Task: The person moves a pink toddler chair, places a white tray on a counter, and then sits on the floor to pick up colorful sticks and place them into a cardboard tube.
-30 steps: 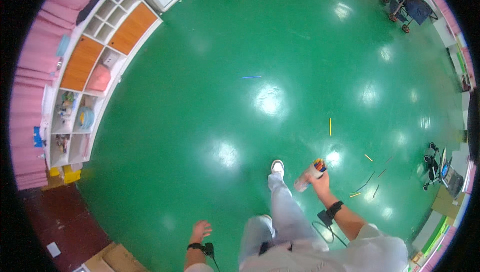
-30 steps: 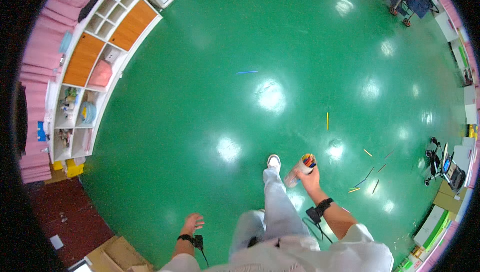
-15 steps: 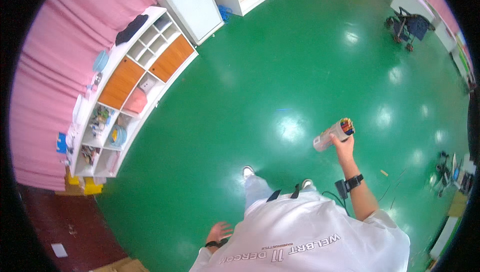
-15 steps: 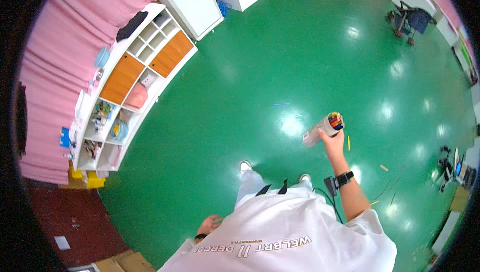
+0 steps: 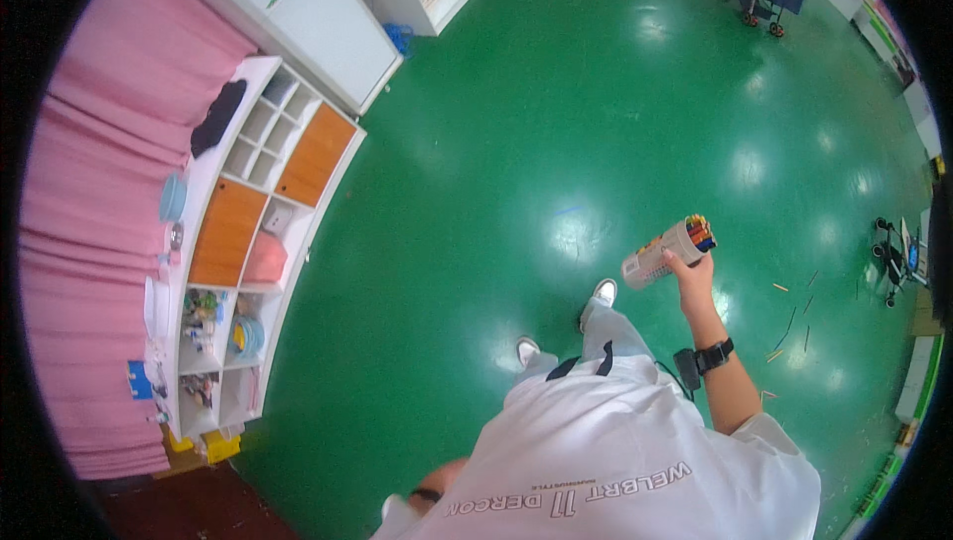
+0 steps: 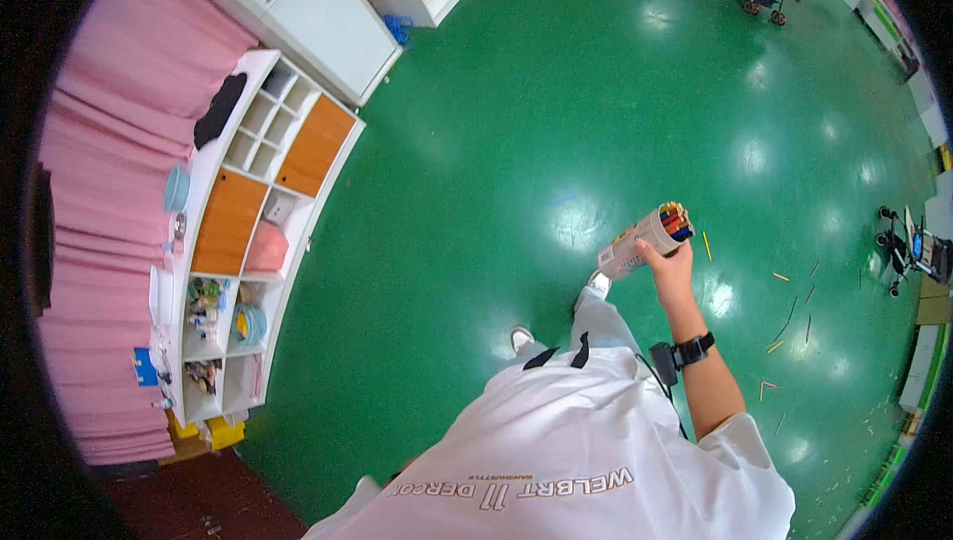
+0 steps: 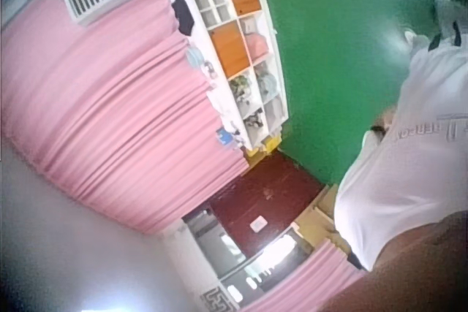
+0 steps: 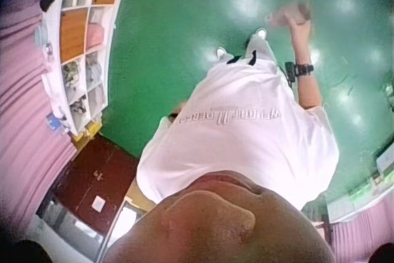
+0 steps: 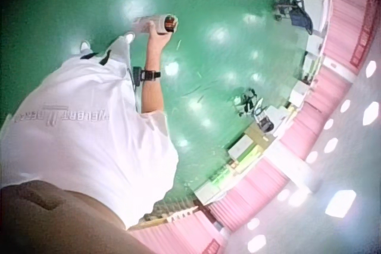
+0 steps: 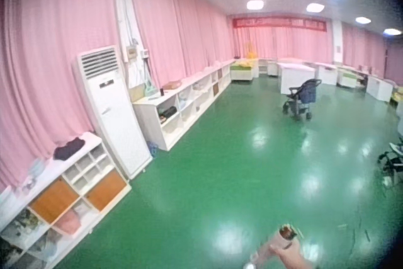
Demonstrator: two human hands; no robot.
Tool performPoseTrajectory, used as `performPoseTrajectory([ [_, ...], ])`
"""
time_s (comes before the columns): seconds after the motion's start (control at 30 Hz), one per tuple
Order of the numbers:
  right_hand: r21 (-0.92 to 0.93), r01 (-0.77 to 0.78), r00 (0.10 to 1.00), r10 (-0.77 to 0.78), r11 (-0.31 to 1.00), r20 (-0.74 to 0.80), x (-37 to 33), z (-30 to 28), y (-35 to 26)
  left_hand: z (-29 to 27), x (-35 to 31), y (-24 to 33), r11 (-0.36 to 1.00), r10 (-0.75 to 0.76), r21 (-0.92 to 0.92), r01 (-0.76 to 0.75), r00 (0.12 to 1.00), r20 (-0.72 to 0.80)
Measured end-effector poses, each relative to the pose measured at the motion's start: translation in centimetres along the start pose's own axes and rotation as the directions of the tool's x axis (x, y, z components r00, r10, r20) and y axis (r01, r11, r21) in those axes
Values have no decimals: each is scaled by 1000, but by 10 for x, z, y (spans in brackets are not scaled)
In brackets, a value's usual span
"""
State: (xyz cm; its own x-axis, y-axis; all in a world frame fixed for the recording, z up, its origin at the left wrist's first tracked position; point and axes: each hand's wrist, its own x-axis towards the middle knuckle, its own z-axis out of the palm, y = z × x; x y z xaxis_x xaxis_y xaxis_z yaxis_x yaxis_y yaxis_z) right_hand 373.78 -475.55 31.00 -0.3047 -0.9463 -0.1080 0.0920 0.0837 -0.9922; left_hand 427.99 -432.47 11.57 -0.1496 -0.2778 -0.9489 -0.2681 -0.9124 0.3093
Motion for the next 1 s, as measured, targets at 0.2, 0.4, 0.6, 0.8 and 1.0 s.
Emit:
performPoseTrajectory([
  [0.2, 33, -6, 998, 8, 999, -60, 42, -32, 0, 24, 34, 106, 973, -175, -182, 143, 969, -172],
  [0.4, 62, -4, 994, 11, 998, -106, 108, -73, -5, 47, 51, 190, 969, -161, -220, 109, 959, -232],
  [0.6, 42, -20, 984, 27, 999, -174, 136, -95, -13, 58, 50, 224, 971, -147, -221, 93, 959, -242],
  [0.8, 131, -70, 965, 100, 989, -241, 142, -107, -9, 60, 51, 239, 973, -156, -201, 110, 960, -232],
  [1.0, 71, -136, 955, 149, 988, -255, 135, -112, 2, 62, 40, 235, 975, -170, -178, 130, 958, -229],
])
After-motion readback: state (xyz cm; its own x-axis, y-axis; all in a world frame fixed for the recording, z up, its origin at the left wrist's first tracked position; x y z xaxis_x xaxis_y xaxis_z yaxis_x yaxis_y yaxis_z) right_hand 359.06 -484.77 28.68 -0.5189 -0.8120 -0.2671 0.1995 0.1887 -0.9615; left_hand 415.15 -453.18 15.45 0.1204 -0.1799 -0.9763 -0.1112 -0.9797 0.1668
